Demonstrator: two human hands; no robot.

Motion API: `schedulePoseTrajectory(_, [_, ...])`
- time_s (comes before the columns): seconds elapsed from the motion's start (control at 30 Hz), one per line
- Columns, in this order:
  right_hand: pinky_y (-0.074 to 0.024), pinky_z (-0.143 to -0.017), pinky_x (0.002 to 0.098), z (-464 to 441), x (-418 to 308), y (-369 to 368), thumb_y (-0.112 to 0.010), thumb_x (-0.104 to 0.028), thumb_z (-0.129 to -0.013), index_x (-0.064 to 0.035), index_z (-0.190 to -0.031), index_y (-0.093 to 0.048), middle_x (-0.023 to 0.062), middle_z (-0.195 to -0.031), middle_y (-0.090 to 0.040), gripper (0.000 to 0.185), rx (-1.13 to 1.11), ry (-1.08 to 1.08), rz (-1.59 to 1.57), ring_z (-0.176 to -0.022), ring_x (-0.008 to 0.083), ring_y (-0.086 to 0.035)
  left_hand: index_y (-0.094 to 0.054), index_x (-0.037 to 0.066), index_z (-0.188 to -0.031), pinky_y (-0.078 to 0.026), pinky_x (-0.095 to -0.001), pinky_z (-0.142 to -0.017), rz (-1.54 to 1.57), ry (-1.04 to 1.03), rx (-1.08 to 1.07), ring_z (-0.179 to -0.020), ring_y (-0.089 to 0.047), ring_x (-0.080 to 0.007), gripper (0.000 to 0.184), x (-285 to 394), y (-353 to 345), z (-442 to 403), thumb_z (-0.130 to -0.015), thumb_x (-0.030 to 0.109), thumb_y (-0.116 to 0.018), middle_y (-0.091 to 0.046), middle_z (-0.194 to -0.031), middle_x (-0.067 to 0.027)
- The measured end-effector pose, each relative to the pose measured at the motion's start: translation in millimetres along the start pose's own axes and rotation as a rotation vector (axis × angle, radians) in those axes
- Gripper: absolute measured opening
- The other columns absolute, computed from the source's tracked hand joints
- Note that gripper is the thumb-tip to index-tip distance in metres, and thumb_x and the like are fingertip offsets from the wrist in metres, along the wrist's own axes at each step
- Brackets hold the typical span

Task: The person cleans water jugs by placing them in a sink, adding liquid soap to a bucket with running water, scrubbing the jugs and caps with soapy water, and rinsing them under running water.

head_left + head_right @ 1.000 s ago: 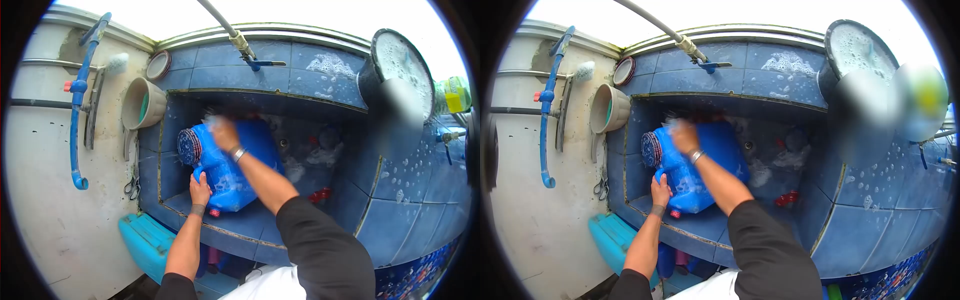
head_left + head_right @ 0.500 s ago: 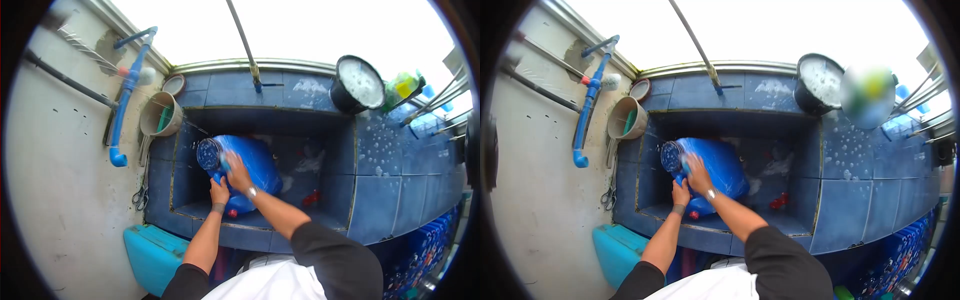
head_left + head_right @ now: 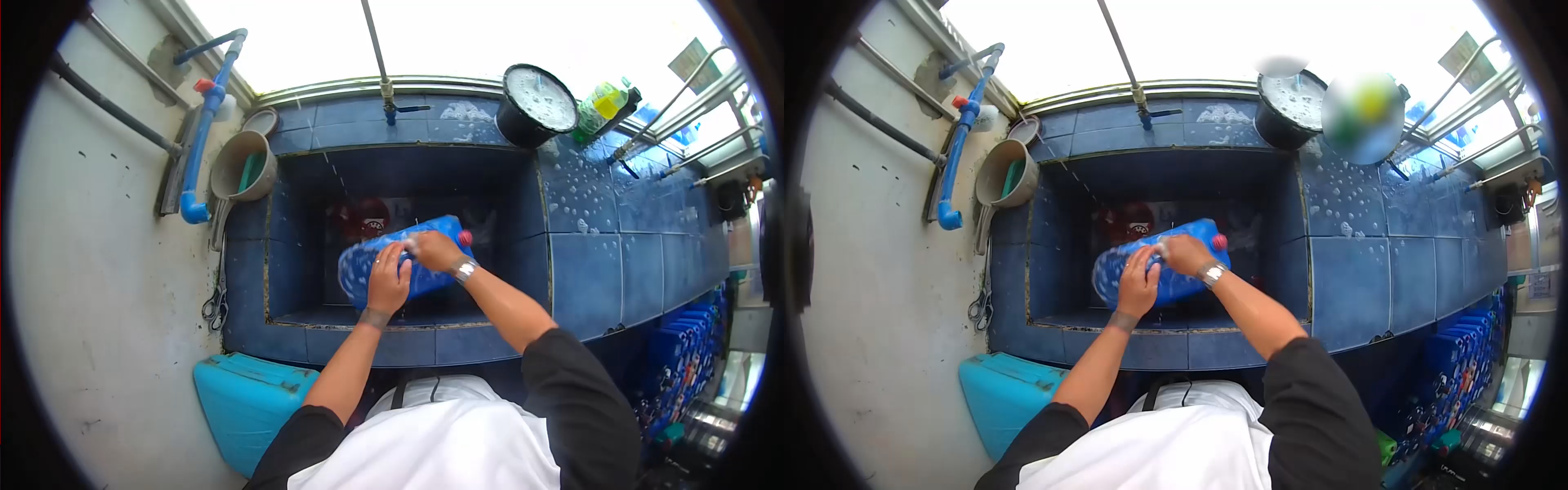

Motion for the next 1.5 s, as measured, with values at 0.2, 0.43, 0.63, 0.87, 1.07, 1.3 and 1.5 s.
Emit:
schedulePoseTrajectory(0.2, [-0.0483,-0.076,0.0404,67,170,-29,-0.045,-0.017,-0.092,-0.0040,-0.099,-0.062,0.0168,-0.102,-0.062,0.023,0.450,-0.511,-1.807,-0.089,0.0284,-0.061,-0.064,0.000,-0.093,-0.046,-0.0405,-0.078,-0.304,0.274,-0.722,-0.093,-0.060,-0.0326,0.050,12,-99,-50,-0.091,0.045,-0.043,-0.064,-0.098,-0.0192])
schedulePoseTrajectory(0.43, [-0.0428,-0.088,0.0350,122,196,55,-0.045,-0.014,-0.091,-0.0029,-0.105,-0.059,0.0146,-0.106,-0.060,0.024,0.825,-0.243,-0.638,-0.102,0.0275,-0.055,-0.054,0.002,-0.058,-0.032,-0.0397,-0.047,0.029,0.106,-0.264,-0.047,-0.048,-0.0219,0.050,95,59,-62,-0.091,0.039,-0.048,-0.050,-0.051,-0.0123])
schedulePoseTrajectory(0.63, [-0.0413,-0.091,0.0354,134,36,109,-0.044,-0.015,-0.091,-0.0032,-0.111,-0.057,0.0169,-0.112,-0.058,0.027,0.942,0.132,-0.676,-0.107,0.0280,-0.054,-0.051,0.002,-0.061,-0.030,-0.0378,-0.049,-0.313,-0.157,-0.178,-0.052,-0.048,-0.0214,0.041,114,82,-17,-0.092,0.030,-0.051,-0.053,-0.058,-0.0093])
schedulePoseTrajectory(0.87, [-0.0395,-0.096,0.0359,94,20,94,-0.043,-0.017,-0.091,-0.0035,-0.117,-0.055,0.0197,-0.119,-0.055,0.032,0.803,0.205,-0.736,-0.111,0.0287,-0.053,-0.056,0.002,-0.067,-0.034,-0.0403,-0.052,-0.472,-0.133,0.227,-0.056,-0.048,-0.0303,0.042,124,123,4,-0.089,0.036,-0.052,-0.054,-0.064,-0.0119])
schedulePoseTrajectory(1.07, [-0.0380,-0.100,0.0363,72,33,93,-0.042,-0.018,-0.092,-0.0038,-0.123,-0.053,0.0220,-0.125,-0.052,0.036,0.808,0.196,-0.712,-0.115,0.0293,-0.052,-0.057,0.002,-0.066,-0.033,-0.0431,-0.052,-0.326,-0.019,-0.028,-0.054,-0.048,-0.0300,0.041,129,104,-29,-0.089,0.036,-0.052,-0.054,-0.062,-0.0146])
schedulePoseTrajectory(1.3, [-0.0371,-0.101,0.0378,-17,56,40,-0.045,-0.014,-0.090,-0.0019,-0.118,-0.058,0.0218,-0.122,-0.055,0.033,0.674,0.183,-1.017,-0.116,0.0300,-0.052,-0.046,0.008,-0.061,-0.035,-0.0286,-0.041,0.306,0.832,0.125,-0.045,-0.043,-0.0129,0.057,-8,42,-134,-0.092,0.055,-0.041,-0.043,-0.054,-0.0009])
schedulePoseTrajectory(1.5, [-0.0401,-0.099,0.0402,-2,31,-17,-0.039,-0.018,-0.093,0.0000,-0.118,-0.056,0.0204,-0.114,-0.060,0.036,0.652,0.295,-0.713,-0.111,0.0309,-0.055,-0.045,0.012,-0.071,-0.031,-0.0269,-0.042,0.901,1.421,0.413,-0.045,-0.036,-0.0122,0.060,-224,22,-11,-0.087,0.068,-0.032,-0.037,-0.055,0.0014])
Point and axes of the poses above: each hand's wrist, its own z-axis away from the middle knuckle, its own y-axis out of the back of the hand, x = y × z, the point moved 9 cm from there along -z, towards the middle knuckle
